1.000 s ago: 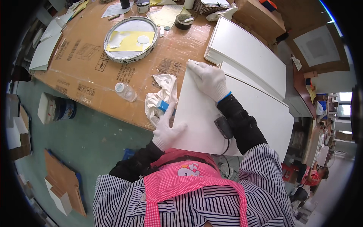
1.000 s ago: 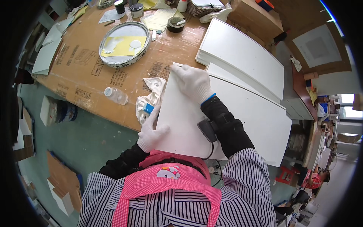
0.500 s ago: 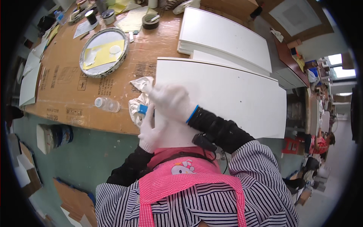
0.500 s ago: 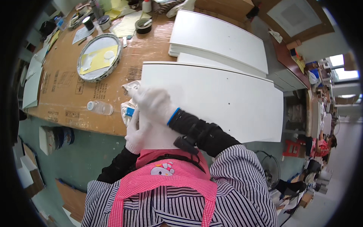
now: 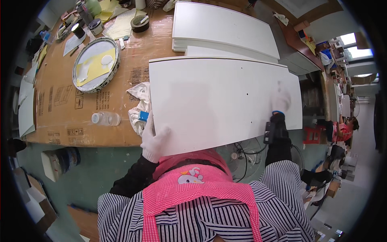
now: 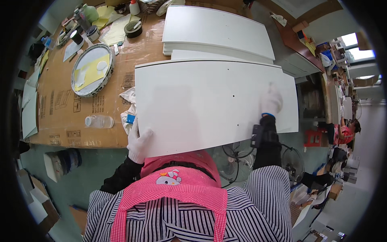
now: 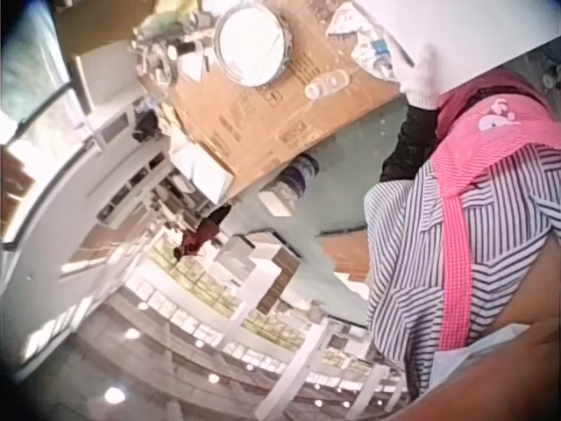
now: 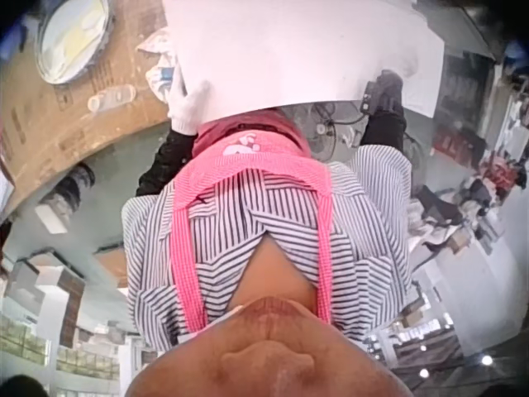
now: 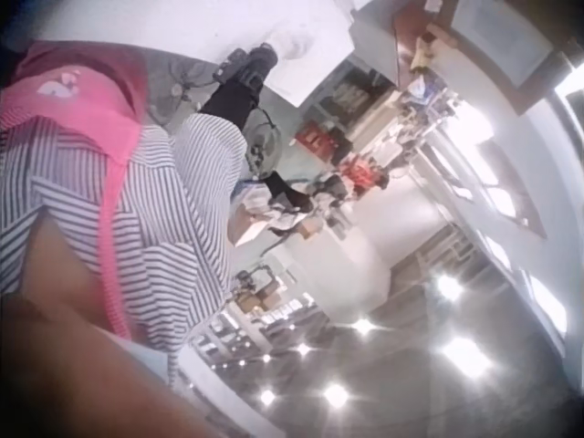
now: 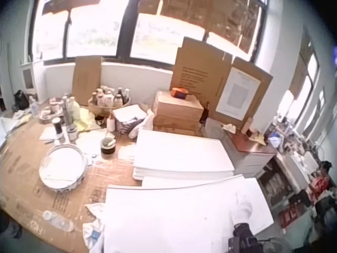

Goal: Use a scraper and a sanding block to clean the edges and surfaces of white furniture panels.

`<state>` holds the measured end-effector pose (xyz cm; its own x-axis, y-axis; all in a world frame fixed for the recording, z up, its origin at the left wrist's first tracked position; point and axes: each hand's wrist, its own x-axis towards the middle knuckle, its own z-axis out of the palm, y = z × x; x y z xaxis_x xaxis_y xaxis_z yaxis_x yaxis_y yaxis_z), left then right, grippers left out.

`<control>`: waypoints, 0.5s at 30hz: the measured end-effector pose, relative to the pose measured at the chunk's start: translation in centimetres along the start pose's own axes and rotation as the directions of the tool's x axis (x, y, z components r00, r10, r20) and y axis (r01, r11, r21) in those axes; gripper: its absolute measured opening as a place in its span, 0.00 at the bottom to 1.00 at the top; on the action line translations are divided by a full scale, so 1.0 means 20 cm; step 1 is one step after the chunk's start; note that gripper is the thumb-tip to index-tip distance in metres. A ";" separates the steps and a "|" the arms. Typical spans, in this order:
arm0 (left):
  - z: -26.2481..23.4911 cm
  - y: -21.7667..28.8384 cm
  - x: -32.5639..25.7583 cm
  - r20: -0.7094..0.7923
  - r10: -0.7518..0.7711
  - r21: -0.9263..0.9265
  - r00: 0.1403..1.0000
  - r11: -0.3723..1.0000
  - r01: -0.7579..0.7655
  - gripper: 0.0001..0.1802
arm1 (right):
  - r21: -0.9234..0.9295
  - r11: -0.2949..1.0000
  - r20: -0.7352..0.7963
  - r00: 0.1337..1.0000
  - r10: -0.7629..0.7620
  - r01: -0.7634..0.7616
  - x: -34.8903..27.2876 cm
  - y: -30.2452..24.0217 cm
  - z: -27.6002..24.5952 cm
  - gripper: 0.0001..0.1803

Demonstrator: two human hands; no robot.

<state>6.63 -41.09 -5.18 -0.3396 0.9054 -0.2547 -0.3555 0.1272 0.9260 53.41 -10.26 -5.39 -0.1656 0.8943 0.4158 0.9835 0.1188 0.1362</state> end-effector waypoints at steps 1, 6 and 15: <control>0.00 0.01 -0.01 0.008 -0.001 0.011 1.000 1.000 0.001 0.44 | -0.085 0.967 -0.094 0.965 -0.247 0.239 -0.04 -0.23 0.05 0.29; 0.00 0.02 -0.05 -0.063 -0.007 0.085 0.998 0.996 0.013 0.46 | 0.478 0.687 -0.120 0.815 -0.566 0.548 -0.30 -1.61 -0.42 0.27; -0.02 0.02 -0.07 -0.103 0.026 0.092 0.994 0.996 -0.017 0.47 | -0.811 0.475 0.142 0.904 -0.404 0.340 -0.05 -0.80 -0.19 0.23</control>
<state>6.61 -42.47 -4.61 -0.4365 0.8620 -0.2577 -0.2679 0.1489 0.9519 37.62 -14.64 -4.55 -0.5363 0.8217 0.1927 0.3526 0.0107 0.9357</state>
